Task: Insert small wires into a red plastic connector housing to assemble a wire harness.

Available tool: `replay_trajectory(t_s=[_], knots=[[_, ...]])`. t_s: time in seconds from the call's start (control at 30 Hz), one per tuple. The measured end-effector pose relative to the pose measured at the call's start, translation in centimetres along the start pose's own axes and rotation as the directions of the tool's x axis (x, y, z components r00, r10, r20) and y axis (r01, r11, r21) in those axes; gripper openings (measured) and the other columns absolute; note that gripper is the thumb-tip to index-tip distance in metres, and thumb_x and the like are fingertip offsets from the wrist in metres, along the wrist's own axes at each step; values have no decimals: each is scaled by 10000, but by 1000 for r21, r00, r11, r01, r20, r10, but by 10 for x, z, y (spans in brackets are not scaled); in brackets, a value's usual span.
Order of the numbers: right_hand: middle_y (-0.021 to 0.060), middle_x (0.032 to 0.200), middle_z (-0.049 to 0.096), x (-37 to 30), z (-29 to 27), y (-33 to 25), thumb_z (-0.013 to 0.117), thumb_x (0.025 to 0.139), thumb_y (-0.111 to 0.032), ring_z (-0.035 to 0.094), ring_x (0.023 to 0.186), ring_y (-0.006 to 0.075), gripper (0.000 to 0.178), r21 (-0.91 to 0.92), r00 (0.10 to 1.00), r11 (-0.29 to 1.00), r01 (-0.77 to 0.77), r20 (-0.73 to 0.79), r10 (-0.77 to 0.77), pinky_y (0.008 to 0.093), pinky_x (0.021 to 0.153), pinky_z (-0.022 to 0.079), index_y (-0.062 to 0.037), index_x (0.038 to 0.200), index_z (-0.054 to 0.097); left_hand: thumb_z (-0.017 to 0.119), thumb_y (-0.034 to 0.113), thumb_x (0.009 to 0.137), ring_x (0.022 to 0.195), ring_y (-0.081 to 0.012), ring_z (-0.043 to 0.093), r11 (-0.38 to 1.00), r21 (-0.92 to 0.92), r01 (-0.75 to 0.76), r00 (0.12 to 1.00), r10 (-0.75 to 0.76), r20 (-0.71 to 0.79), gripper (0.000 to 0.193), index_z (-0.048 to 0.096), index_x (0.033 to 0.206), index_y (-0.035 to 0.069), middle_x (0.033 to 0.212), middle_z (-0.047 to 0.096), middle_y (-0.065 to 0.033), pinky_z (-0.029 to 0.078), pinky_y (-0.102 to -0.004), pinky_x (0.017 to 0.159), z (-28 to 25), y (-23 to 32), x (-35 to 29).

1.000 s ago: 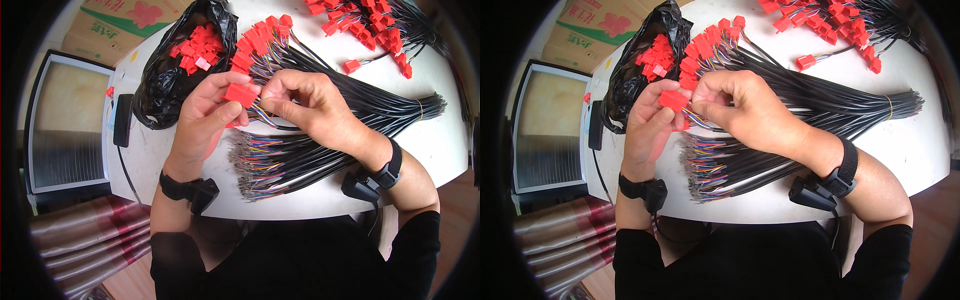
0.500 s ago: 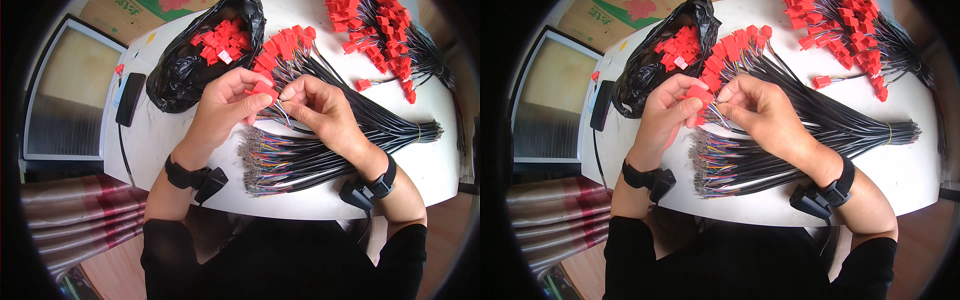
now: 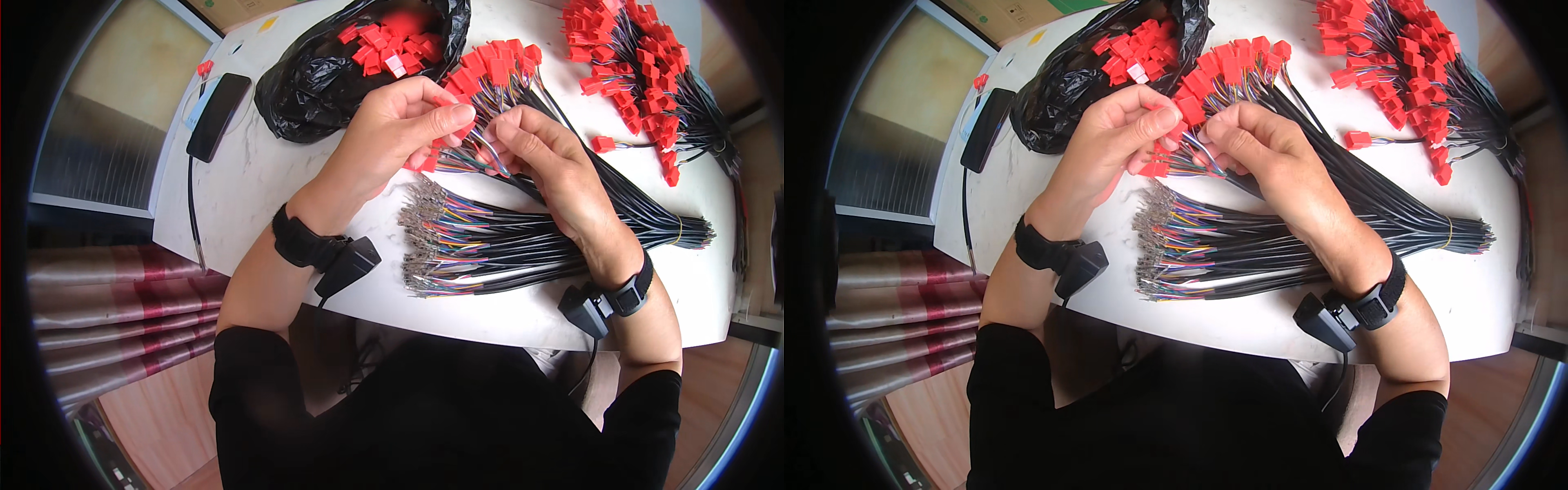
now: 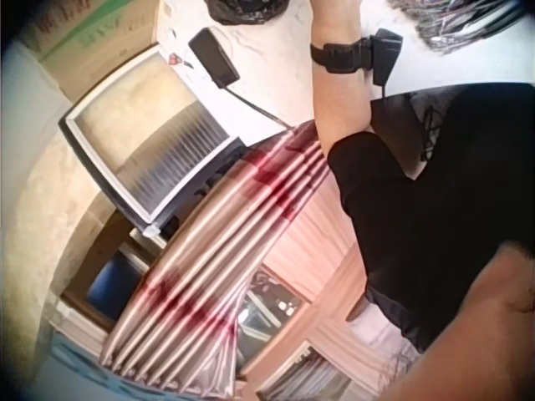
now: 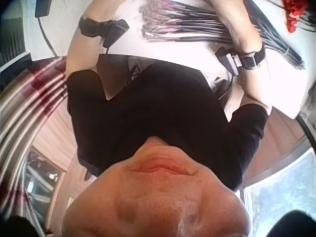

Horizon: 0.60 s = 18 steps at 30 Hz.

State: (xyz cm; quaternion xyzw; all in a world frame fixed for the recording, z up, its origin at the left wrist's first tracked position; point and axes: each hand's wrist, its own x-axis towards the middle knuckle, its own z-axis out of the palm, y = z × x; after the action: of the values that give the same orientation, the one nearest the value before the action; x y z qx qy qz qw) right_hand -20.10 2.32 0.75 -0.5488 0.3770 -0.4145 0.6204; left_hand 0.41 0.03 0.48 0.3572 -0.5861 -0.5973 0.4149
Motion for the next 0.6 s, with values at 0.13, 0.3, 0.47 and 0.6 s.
replay_trajectory(t_s=[0.13, 0.3, 0.47, 0.6], knots=[[-29, 742, 575, -5, 6, 8, 648, 869, -213, 478, 656, 36, 201, -151, 995, 984, 97, 28, -94, 182, 597, 369, -23, 919, 608, 673, 221, 856, 535, -25, 474, 994, -109, -12, 1000, 10, -19, 219, 607, 914, 20, 767, 627, -50, 332, -160, 439, 5, -1, 0], [-33, 677, 550, -8, 10, 6, 602, 852, -126, 444, 611, 27, 117, -234, 985, 965, 117, -95, -143, 192, 539, 348, -10, 861, 613, 673, 248, 855, 544, -26, 470, 993, -115, -24, 1000, 23, -10, 246, 604, 915, 19, 783, 629, -48, 331, -159, 448, 7, -4, -1], [-16, 632, 531, -12, 15, 0, 597, 839, -113, 437, 596, 25, 116, -354, 993, 933, 73, -56, -100, 214, 521, 340, 2, 832, 594, 674, 271, 853, 495, -18, 417, 995, -98, -28, 999, 26, -25, 273, 601, 909, 14, 775, 626, -55, 323, -158, 445, 12, -8, -3], [-3, 668, 557, -8, 10, 13, 608, 838, -106, 462, 612, 33, 116, -325, 986, 936, 138, -49, -162, 208, 531, 366, 5, 815, 581, 616, 264, 896, 512, -19, 419, 998, -51, -47, 999, 45, -29, 242, 583, 935, 28, 705, 568, -20, 316, -147, 476, 13, -11, -1]])
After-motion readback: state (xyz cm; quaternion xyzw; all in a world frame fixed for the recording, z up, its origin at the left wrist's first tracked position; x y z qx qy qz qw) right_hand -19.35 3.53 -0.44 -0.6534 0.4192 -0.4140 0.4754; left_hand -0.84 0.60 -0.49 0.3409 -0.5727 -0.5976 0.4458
